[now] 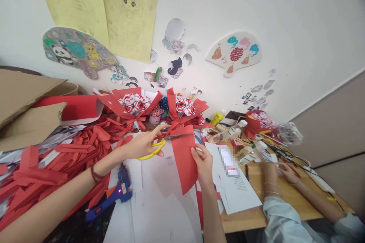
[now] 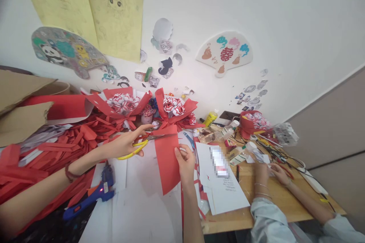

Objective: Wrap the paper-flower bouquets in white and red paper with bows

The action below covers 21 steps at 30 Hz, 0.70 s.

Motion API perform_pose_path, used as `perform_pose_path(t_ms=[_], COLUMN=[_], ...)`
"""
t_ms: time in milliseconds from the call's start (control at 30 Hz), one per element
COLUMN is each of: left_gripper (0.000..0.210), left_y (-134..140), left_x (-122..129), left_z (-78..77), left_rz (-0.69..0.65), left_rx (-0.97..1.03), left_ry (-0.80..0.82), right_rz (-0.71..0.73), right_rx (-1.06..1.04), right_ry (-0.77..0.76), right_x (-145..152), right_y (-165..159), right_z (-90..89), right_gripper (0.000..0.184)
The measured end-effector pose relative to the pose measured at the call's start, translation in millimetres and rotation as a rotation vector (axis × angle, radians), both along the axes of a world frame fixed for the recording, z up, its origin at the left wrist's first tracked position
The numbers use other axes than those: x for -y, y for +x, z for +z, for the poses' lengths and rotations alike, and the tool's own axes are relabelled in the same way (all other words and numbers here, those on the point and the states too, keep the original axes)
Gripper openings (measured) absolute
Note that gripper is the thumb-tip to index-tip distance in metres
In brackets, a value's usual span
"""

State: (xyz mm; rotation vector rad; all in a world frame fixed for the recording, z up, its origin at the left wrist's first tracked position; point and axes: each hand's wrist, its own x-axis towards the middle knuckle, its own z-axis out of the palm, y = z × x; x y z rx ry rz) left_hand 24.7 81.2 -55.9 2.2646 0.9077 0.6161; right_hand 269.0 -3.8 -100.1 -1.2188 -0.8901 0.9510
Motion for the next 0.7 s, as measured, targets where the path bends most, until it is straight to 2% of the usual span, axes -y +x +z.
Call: perform_pose_path(t_ms=[267,533,700], left_gripper=[0.071,0.068,0.066], left_y=[1.6,1.9,1.2], left_x=[-0.7,-0.8,-1.7], left_z=[-3.4,4.9,3.4], left_rz=[0.011,0.026,0.018], left_rx=[0.008,-0.003,-0.011], left_ry=[-0.015,-0.030,-0.025], right_rz=[0.026,0.016,0.026], right_rx=[0.070,0.119,0.087], right_ry=[0.008,0.032,0.021], right_x=[-0.8,0.8,-1.0], right_y=[1.9,0.9,1.4], right_z=[-3.4,-4.7,-8.0], right_gripper=[0.039,0.040,0.040])
